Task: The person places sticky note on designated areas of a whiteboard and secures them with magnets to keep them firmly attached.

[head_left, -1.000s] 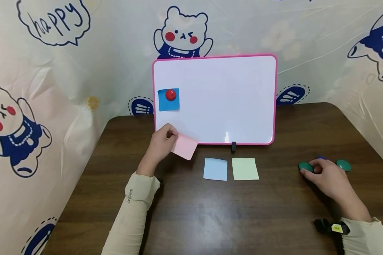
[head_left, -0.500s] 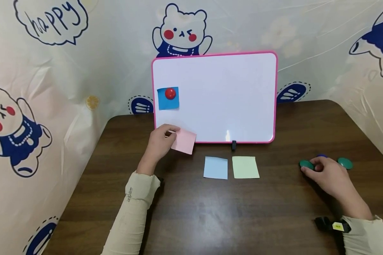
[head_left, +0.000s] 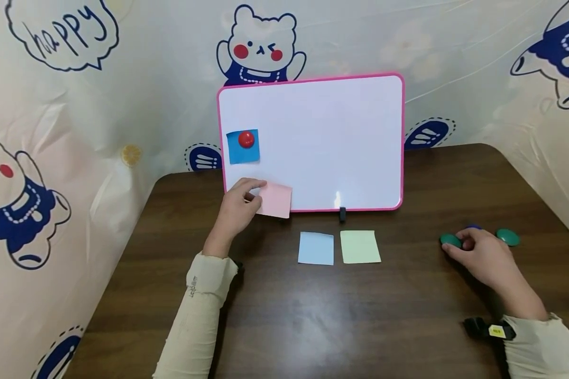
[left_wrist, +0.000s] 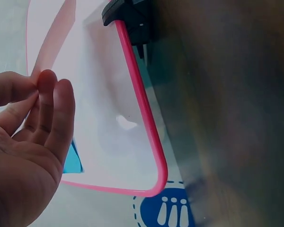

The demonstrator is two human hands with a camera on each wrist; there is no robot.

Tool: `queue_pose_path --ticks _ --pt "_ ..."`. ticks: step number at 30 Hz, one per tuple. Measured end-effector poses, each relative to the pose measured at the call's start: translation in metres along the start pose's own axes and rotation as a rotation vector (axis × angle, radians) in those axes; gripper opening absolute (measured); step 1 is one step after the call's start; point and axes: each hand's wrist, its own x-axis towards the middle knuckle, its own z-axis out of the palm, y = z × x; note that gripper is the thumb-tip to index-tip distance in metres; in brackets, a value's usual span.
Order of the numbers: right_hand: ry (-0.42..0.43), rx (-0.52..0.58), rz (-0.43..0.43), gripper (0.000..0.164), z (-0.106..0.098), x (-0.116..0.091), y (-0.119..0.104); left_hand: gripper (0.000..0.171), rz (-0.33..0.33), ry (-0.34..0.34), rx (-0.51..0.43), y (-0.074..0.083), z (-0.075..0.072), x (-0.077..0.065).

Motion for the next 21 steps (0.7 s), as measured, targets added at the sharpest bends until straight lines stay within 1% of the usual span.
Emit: queue_pose_path --ticks 3,5,9,13,17,21 --pt "0.005 -0.001 0.002 0.051 0.0 0.0 0.001 0.037 0.025 -0.008 0.004 0.002 0.002 0.004" --pt "0.009 0.001 0.003 0.05 0.0 0.0 0.001 0.039 0.028 -0.013 0.007 0.004 0.003 0.007" --pt "0.008 0.004 0.007 0.047 -0.001 0.001 -0.001 0.042 0.026 -0.018 0.01 0.004 0.004 0.011" --pt "-0.009 0.011 0.024 0.049 -0.003 0.001 -0.003 0.047 0.016 -0.023 0.007 0.005 0.005 0.015" --pt "-0.017 0.015 0.036 0.05 -0.004 0.001 -0.003 0.054 0.02 -0.022 0.001 0.007 0.005 0.023" --pt "-0.022 0.021 0.041 0.052 -0.002 0.0 -0.001 0.062 0.04 -0.003 -0.013 0.011 0.007 0.033"
